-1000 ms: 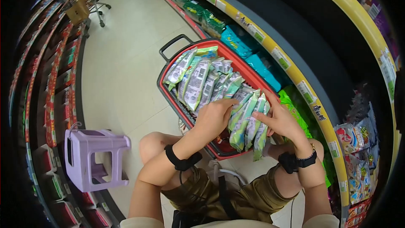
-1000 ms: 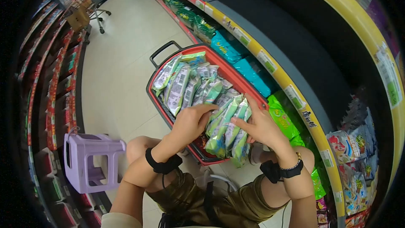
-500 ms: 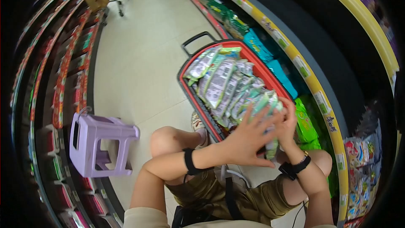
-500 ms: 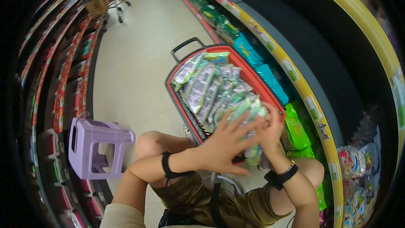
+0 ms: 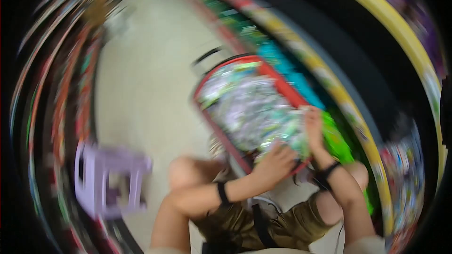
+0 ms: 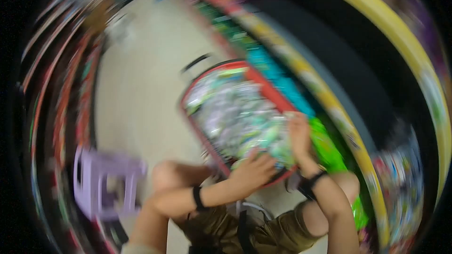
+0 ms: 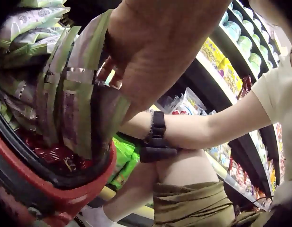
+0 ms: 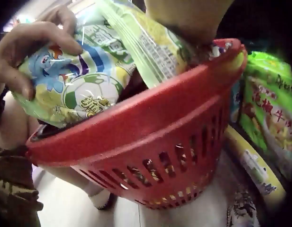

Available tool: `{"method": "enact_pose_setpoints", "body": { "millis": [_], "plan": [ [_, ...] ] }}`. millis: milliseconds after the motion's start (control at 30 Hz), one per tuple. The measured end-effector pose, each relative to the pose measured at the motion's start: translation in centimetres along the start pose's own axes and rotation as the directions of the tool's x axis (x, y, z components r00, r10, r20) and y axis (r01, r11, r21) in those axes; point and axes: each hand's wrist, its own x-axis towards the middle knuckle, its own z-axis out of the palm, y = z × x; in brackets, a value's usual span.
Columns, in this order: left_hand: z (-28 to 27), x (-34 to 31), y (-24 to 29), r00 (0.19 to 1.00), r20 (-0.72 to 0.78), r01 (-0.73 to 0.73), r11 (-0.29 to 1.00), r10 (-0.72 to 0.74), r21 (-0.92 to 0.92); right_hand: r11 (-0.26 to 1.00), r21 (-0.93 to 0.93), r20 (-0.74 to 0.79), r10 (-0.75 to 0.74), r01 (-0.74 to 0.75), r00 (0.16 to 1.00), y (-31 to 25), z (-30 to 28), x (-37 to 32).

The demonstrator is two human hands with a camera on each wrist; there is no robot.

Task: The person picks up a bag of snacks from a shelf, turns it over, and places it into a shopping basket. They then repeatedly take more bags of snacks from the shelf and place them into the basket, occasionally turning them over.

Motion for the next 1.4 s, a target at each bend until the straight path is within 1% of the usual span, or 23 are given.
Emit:
{"method": "enact_pose_setpoints", "body": {
  "millis": [33, 67, 100, 133, 167, 200, 267, 400, 467, 533, 733, 833, 933, 1000, 1033, 1067, 1100, 1133, 1200, 1267, 1300, 1367, 1400],
  "plan": [
    [0.1, 0.3, 0.1, 0.999, 0.013, 0.03, 1.0, -0.03, -0.002, 0.99, -0.132, -0.086, -0.067, 0.055, 0.994, 2.7, 0.6, 0.5],
    [0.1, 0.6, 0.1, 0.998, 0.034, 0.055, 0.998, -0.055, -0.012, 0.893, -0.443, -0.028, -0.101, 0.078, 0.994, 0.3, 0.6, 0.8],
    [-1.0, 0.8, -0.1, 0.993, 0.101, 0.046, 0.997, -0.053, 0.065, 0.923, -0.379, -0.04, 0.062, -0.073, 0.997, -2.1, 1.0, 0.7],
    [-0.9, 0.7, -0.3, 0.996, 0.074, 0.047, 0.997, -0.052, 0.067, 0.945, -0.322, -0.049, -0.078, 0.058, 0.996, -0.6, 0.8, 1.2],
    [-2.1, 1.1, 0.1, 0.995, 0.094, 0.038, 0.996, -0.045, 0.079, 0.853, -0.52, -0.046, -0.075, 0.04, 0.996, -2.5, 0.7, 0.9],
    [-2.3, 1.2, 0.2, 0.997, 0.068, 0.022, 0.998, -0.026, 0.054, 0.861, -0.463, -0.097, -0.285, 0.21, 0.954, -1.0, 1.5, 1.5],
    [-4.2, 1.9, 0.6, 0.993, 0.12, 0.011, 1.0, -0.012, 0.005, 0.839, -0.542, 0.038, -0.03, 0.046, 0.999, -3.5, 0.9, 1.9],
    [-4.9, 2.8, 1.6, 1.0, 0.024, 0.003, 0.997, -0.001, -0.082, 0.808, -0.589, 0.062, 0.06, -0.012, 0.996, -6.9, -1.1, 2.0],
    [-5.3, 3.8, 2.0, 0.999, -0.041, -0.009, 0.994, 0.004, -0.11, 0.884, -0.41, -0.025, -0.259, 0.226, 0.966, -10.2, -3.2, 1.5],
    [-5.5, 4.7, 2.3, 0.997, -0.061, -0.062, 0.989, 0.055, -0.132, 0.879, -0.357, -0.102, -0.373, 0.316, 0.922, -13.4, -5.4, 1.0],
    [-4.4, 5.8, 4.4, 0.987, -0.054, -0.162, 0.968, 0.154, -0.19, 0.89, -0.332, -0.161, -0.381, 0.313, 0.91, -19.2, -11.6, -3.3],
    [-3.8, 5.2, 5.2, 0.98, -0.056, -0.196, 0.96, 0.189, -0.199, 0.803, -0.512, -0.161, -0.438, 0.304, 0.884, -19.8, -14.1, -6.4],
    [-3.7, 4.4, 5.7, 0.977, -0.056, -0.215, 0.957, 0.208, -0.197, 0.707, -0.632, -0.257, -0.578, 0.317, 0.775, -20.2, -16.6, -8.4],
    [-3.7, 3.9, 5.7, 0.978, -0.051, -0.21, 0.958, 0.203, -0.195, 0.586, -0.744, -0.247, -0.687, 0.321, 0.683, -21.5, -18.9, -9.0],
    [-3.6, 3.7, 5.7, 0.981, -0.059, -0.194, 0.962, 0.186, -0.19, 0.423, -0.856, -0.172, -0.776, 0.298, 0.607, -22.5, -20.3, -9.0],
    [-3.6, 3.4, 5.8, 0.983, -0.063, -0.179, 0.967, 0.17, -0.184, 0.345, -0.902, -0.131, -0.791, 0.259, 0.597, -23.6, -21.9, -9.1],
    [-3.6, 3.1, 5.8, 0.985, -0.058, -0.172, 0.969, 0.164, -0.178, 0.274, -0.938, -0.089, -0.782, 0.212, 0.617, -24.5, -23.6, -9.0],
    [-3.7, 2.9, 5.9, 0.985, -0.049, -0.17, 0.97, 0.163, -0.176, 0.262, -0.961, -0.133, -0.719, 0.089, 0.682, -25.2, -25.0, -9.0],
    [-3.8, 2.8, 6.3, 0.985, -0.055, -0.171, 0.97, 0.164, -0.173, 0.088, -0.995, -0.094, -0.561, -0.054, 0.822, -26.5, -28.0, -8.8],
    [-3.6, 2.7, 6.6, 0.985, -0.053, -0.171, 0.97, 0.165, -0.17, 0.054, -0.987, -0.163, -0.392, -0.154, 0.905, -27.2, -29.5, -8.9],
    [-3.6, 2.7, 6.9, 0.981, -0.084, -0.187, 0.968, 0.175, -0.168, 0.056, -0.986, -0.165, -0.393, -0.156, 0.905, -27.6, -30.0, -8.7],
    [-3.5, 2.8, 7.5, 0.977, -0.106, -0.203, 0.965, 0.187, -0.169, 0.063, -0.965, -0.252, 0.041, -0.254, 0.967, -27.9, -30.6, -9.0],
    [-3.6, 2.9, 7.8, 0.976, -0.118, -0.202, 0.963, 0.182, -0.182, 0.062, -0.965, -0.251, 0.047, -0.253, 0.967, -27.6, -30.8, -9.3]
  ]
}}
